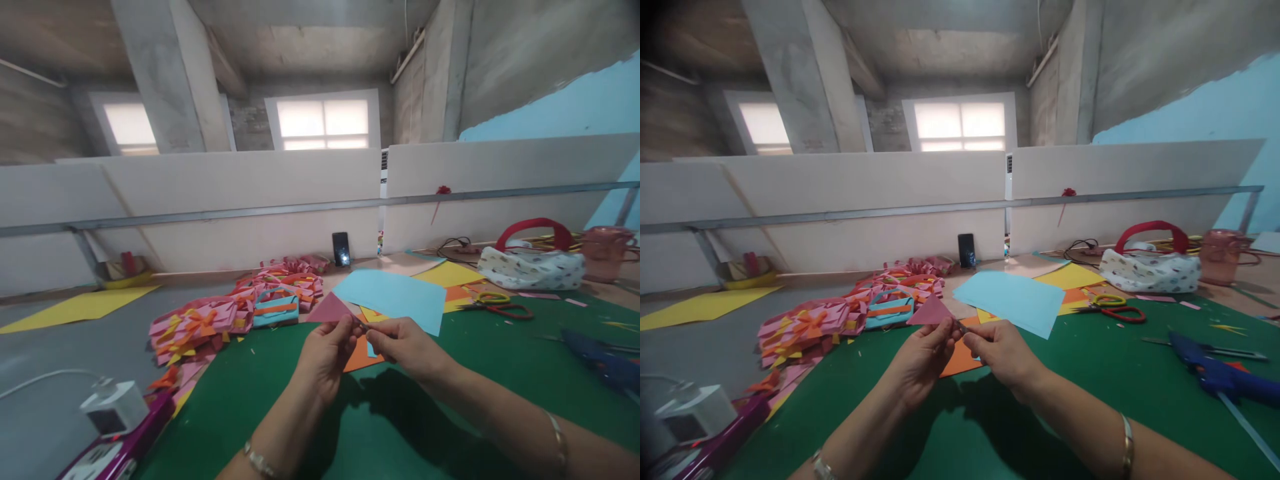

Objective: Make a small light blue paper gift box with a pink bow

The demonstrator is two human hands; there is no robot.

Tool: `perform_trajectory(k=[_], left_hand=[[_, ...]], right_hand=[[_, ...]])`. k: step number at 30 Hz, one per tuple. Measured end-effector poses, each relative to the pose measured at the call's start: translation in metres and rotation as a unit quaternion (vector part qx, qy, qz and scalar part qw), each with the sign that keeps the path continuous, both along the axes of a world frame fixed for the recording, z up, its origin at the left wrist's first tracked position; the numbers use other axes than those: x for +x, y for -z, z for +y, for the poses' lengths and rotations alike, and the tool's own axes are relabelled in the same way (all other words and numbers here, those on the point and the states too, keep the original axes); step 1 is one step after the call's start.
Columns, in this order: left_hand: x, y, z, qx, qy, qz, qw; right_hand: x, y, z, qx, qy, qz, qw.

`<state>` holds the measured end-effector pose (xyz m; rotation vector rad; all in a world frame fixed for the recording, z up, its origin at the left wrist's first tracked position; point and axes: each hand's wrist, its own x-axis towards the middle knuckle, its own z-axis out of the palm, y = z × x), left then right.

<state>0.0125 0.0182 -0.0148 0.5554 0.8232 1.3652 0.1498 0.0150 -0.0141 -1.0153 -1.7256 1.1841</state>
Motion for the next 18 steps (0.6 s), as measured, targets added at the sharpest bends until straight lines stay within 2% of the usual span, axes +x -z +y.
perform_trajectory(k=[5,9,18], left_hand=[[-0.0017,0.003,0.0022,-0.008,0.002,0.008,1.0],[-0.0016,0.0042,0.0027,0.004,0.011,0.02,1.0],[-0.0002,-0.0007,-0.0009,-0.016,0.008,0.044,0.999]], right_hand=[[-0.0009,-0.0009,0.0001,0.001,0.017,-0.013,1.0],[0.0003,0.0035,0.0029,0.017,0.005,-0.008,1.0],[-0.0001,-0.0015,-0.0004,0.007,0.018,-0.022,1.0]])
